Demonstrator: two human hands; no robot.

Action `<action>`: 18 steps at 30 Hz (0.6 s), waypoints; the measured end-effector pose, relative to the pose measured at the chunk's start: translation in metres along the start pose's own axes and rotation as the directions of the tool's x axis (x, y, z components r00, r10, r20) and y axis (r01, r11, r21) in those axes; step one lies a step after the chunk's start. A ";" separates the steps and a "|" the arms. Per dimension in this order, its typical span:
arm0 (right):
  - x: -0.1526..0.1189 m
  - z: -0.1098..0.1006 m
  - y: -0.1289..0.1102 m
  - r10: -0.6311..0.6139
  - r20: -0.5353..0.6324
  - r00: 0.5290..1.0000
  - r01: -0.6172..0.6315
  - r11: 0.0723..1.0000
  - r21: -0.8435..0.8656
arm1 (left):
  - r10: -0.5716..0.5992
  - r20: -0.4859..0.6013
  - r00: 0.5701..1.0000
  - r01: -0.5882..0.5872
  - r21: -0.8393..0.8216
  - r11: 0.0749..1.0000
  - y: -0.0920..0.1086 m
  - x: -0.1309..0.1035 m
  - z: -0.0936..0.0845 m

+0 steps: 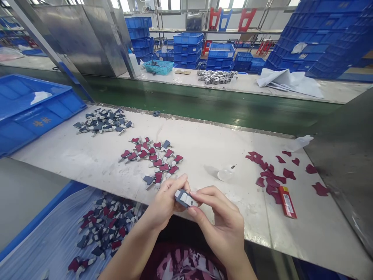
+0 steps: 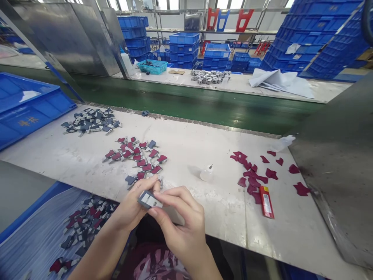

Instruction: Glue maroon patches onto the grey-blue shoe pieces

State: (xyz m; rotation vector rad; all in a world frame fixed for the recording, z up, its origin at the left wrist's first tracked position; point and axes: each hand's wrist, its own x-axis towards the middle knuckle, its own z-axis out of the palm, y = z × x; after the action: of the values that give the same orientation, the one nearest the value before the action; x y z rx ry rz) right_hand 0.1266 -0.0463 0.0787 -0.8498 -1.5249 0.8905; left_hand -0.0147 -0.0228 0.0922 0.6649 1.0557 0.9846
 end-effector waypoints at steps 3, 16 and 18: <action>-0.004 -0.001 0.001 0.006 -0.002 1.000 -0.006 1.000 0.031 | 0.022 0.040 0.999 -0.023 0.029 0.999 0.003 -0.002 0.001; -0.008 -0.005 -0.014 -0.104 -0.030 0.994 0.102 0.993 -0.062 | -0.100 0.294 0.951 0.149 -0.148 0.978 -0.015 0.001 0.007; -0.009 -0.008 -0.013 -0.053 -0.005 0.999 0.052 0.996 -0.069 | -0.009 0.166 0.986 0.015 -0.035 0.999 -0.014 0.001 0.007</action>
State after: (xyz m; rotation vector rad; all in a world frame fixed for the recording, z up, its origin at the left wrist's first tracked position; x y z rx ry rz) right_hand 0.1353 -0.0590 0.0869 -0.8578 -1.5721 0.7998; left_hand -0.0032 -0.0280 0.0824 0.6976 0.8928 0.9192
